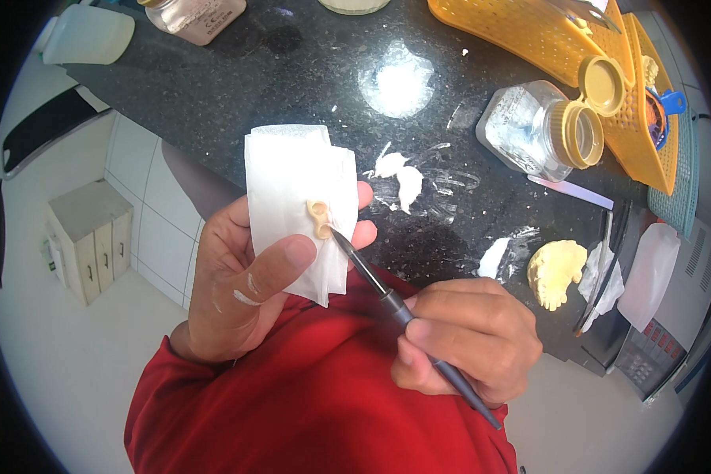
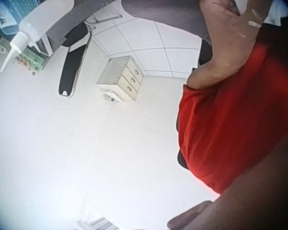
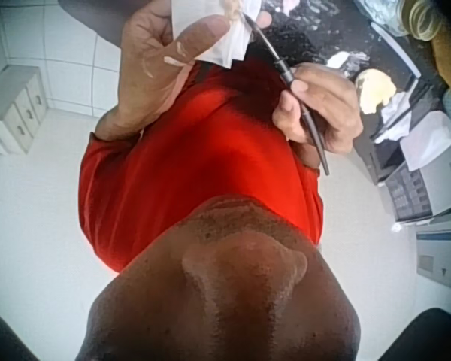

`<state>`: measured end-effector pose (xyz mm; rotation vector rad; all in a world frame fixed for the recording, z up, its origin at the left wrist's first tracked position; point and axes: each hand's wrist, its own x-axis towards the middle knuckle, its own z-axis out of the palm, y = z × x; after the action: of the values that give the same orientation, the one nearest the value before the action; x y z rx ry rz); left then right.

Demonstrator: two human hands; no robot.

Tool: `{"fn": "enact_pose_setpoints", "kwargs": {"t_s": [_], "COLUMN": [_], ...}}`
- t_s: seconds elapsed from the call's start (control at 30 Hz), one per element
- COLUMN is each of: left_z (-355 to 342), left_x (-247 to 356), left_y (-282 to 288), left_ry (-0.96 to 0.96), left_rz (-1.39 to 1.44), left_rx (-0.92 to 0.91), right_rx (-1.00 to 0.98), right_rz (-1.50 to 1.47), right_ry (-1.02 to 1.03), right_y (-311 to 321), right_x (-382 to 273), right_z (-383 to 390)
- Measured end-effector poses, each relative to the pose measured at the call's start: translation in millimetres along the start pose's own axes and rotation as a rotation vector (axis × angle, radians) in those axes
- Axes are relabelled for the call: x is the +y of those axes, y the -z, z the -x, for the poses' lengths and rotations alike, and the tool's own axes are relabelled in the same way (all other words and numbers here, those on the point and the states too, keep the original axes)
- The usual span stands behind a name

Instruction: The person paints a small dental model with a brush, applying a white substance to the teeth. They then wipe the model with a tissue and continue painting a small piece of material on the tissue with a yellowish substance.

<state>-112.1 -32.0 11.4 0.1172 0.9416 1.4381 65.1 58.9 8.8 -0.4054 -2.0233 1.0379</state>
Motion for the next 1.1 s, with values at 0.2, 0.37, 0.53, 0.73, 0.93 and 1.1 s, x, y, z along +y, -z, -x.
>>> {"fn": "enact_pose_setpoints", "kwargs": {"t_s": [0.2, 0.37, 0.53, 0.73, 0.93, 1.1], "left_z": [0.5, 0.5, 0.2, 0.6, 1.3, 0.9], "left_x": [0.3, 0.5, 0.9, 0.4, 0.4, 0.6], "left_y": [-0.3, 1.2, 0.5, 0.2, 0.3, 1.3], "left_ry": [0.01, 0.003, -0.001, -0.001, -0.001, -0.001], "left_rz": [-0.004, -0.006, 0.001, 0.007, 0.005, 0.01], "left_rx": [0.009, -0.005, -0.009, -0.005, -0.001, -0.009], "right_rx": [-0.008, -0.003, 0.007, -0.003, -0.008, -0.011], "right_rz": [0.014, 0.004, 0.008, 0.01, 0.019, 0.016], "right_ry": [-0.008, -0.009, -0.019, -0.016, -0.009, -0.006], "right_y": [-0.4, 0.2, -2.0, -1.3, -1.1, -0.7], "right_x": [-0.6, -1.4, -1.2, -1.6, -2.2, -1.8], "right_z": [-1.9, -1.5, -1.8, -2.4, -2.6, -1.8]}}
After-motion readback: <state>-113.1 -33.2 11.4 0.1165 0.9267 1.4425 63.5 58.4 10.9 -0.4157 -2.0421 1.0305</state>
